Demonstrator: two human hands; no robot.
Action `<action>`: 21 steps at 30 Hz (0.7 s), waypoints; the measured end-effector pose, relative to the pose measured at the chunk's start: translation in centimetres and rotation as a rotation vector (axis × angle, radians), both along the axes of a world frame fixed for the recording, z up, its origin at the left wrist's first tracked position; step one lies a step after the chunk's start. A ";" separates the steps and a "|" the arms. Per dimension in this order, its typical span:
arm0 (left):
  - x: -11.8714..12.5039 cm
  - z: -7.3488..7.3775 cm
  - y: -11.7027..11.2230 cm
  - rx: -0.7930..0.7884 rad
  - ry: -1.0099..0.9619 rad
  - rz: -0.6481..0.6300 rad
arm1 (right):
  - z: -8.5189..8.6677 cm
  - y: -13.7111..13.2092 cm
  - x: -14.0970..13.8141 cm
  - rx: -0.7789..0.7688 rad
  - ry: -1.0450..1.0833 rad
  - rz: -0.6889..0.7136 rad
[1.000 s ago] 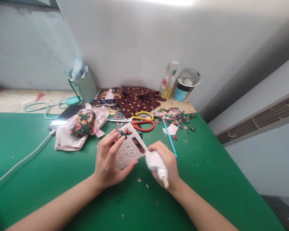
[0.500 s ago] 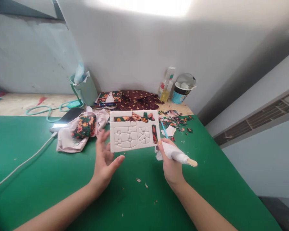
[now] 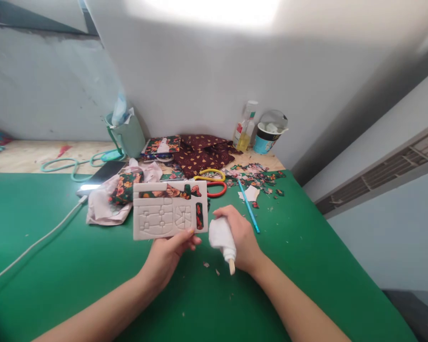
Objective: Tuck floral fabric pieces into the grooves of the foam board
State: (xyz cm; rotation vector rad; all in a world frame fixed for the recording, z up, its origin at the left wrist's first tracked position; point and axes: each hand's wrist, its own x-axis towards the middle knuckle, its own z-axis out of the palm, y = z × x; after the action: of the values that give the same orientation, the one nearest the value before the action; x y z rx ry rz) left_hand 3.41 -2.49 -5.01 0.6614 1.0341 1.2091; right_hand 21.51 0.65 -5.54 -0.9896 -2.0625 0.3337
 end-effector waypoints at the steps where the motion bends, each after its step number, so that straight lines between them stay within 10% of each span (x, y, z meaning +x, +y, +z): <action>1: 0.0 0.1 -0.1 -0.022 -0.001 0.012 | 0.0 0.4 0.4 0.018 -0.057 -0.004; 8: 0.3 1.1 -0.9 -0.051 0.006 0.028 | -0.1 1.8 1.5 0.011 -0.525 0.033; 16: 0.0 1.0 -1.0 -0.029 0.048 0.034 | -0.5 3.6 5.8 0.085 -0.298 -0.480; 21: 0.4 1.0 -1.1 -0.045 0.062 0.007 | -0.7 7.0 4.5 0.053 -0.399 -0.251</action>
State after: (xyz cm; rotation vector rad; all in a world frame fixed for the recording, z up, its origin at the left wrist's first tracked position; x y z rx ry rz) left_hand 3.79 -3.56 -3.99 0.6641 1.1133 1.1745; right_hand 25.96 7.60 -6.23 -1.3505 -2.2459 -0.0558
